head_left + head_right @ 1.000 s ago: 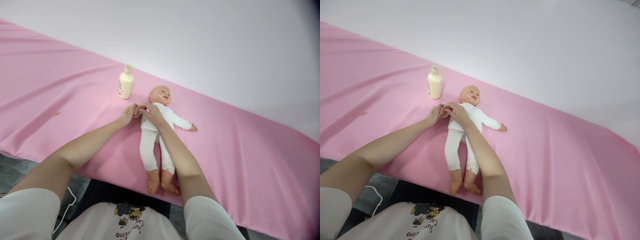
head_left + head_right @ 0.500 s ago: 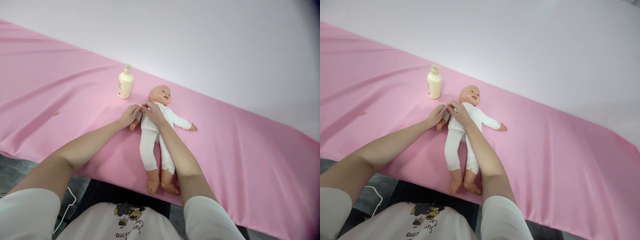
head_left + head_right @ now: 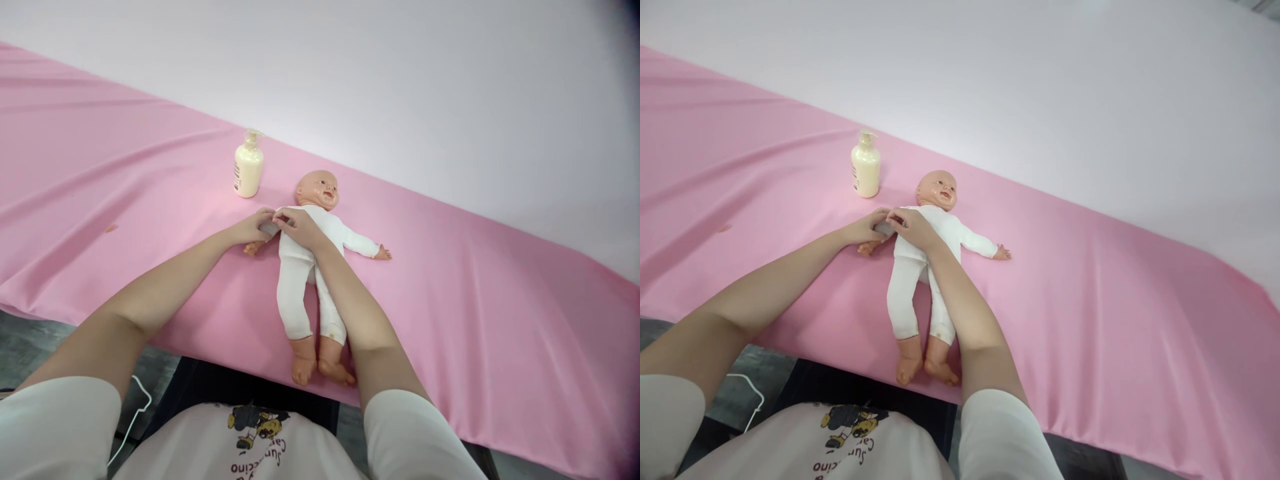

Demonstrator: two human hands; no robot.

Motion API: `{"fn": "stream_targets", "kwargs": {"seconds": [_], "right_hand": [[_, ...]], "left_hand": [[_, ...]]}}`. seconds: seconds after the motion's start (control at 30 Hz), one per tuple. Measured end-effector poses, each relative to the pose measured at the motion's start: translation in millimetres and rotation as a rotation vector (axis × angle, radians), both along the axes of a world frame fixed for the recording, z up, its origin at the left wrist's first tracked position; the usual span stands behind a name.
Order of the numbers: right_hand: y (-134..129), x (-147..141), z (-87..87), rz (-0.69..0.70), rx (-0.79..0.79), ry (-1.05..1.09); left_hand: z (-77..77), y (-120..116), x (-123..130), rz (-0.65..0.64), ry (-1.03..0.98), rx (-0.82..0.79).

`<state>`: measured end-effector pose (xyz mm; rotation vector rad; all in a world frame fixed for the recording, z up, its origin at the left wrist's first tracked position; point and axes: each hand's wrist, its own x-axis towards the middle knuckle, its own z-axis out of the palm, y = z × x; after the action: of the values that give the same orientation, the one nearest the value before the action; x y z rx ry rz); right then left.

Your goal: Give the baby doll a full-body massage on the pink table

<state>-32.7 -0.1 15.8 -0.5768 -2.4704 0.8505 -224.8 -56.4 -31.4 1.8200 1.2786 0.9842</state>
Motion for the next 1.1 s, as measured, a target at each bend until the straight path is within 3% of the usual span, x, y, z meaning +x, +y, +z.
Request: {"fn": "stream_targets", "kwargs": {"seconds": [0.23,0.4,0.53,0.63,0.87,0.97,1.1], "right_hand": [[-10,16,-5.8,-0.031,0.12,0.045],[-35,54,-18.0,-0.011,0.185,0.039],[-55,87,-25.4,0.009,0.219,0.01],[-79,106,-23.9,0.046,0.271,-0.086],[-143,116,-5.5,0.189,0.37,-0.344],[-149,114,-4.6,0.243,0.348,-0.381],[-139,116,-15.9,0.202,0.3,-0.279]], "left_hand": [[5.1,5,-38,0.116,0.072,0.142],[-0.1,7,-61,0.29,0.321,0.386],[-0.3,6,-65,0.322,0.49,0.547],[6.3,-2,-46,0.286,0.497,0.624],[24.8,-45,38,-0.023,0.327,0.573],[33.2,-75,69,-0.107,0.223,0.586],[38.9,-115,93,-0.279,0.166,0.769]]}}
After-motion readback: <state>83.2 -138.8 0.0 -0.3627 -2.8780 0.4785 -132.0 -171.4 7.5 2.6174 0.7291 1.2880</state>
